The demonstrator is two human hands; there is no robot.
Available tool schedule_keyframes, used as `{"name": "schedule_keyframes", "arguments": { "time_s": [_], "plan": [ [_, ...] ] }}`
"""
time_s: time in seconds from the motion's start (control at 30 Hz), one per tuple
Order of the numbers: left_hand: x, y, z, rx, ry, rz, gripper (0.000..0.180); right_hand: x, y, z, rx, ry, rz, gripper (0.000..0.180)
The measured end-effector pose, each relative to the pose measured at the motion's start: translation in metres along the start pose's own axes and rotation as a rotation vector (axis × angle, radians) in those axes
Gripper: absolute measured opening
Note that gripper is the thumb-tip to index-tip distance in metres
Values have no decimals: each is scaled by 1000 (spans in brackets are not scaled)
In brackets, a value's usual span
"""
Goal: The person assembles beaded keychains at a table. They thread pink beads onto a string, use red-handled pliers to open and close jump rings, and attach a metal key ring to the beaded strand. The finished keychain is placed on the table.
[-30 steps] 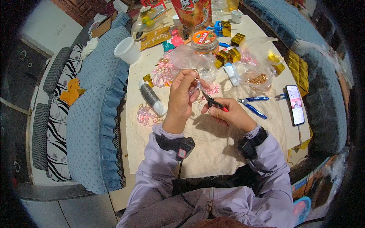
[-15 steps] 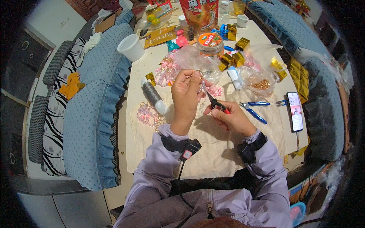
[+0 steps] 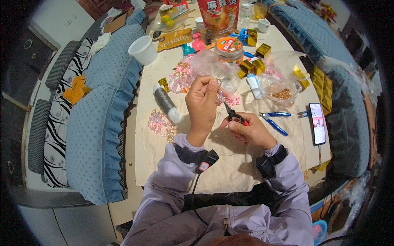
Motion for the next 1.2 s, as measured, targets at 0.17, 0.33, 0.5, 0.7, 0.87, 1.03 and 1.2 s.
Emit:
{"name": "schedule_keyframes", "arguments": {
  "time_s": [0.17,0.33,0.5,0.7,0.87,1.03,1.2],
  "plan": [
    [6,-2,-1,-49,33,-116,15,-2,-5,1,11,-3,-1,28],
    [4,-8,-11,-96,69,-185,14,-10,-8,-4,-68,-114,91,28],
    [7,-4,-8,-48,-83,-240,14,-13,-15,-12,-308,-257,-52,36],
    [22,10,1,16,-122,-288,15,-15,-21,-13,-359,-240,-130,33],
    [30,15,6,28,-114,-334,13,-21,-20,-15,-420,-268,-46,31],
    [35,19,11,-1,-93,-394,15,-18,-23,-16,-460,-259,-27,26],
    [36,23,14,11,-128,-412,16,-14,-21,-13,-500,-229,-52,25]
  ]
}}
Point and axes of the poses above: each hand's wrist, its own z-axis away from the middle knuckle, its own y-axis out of the palm, x = y × z, the point moved 2 cm from there along -z, towards the middle knuckle, and after that the axes turned 11 degrees about -y, right-handed, at the moved point
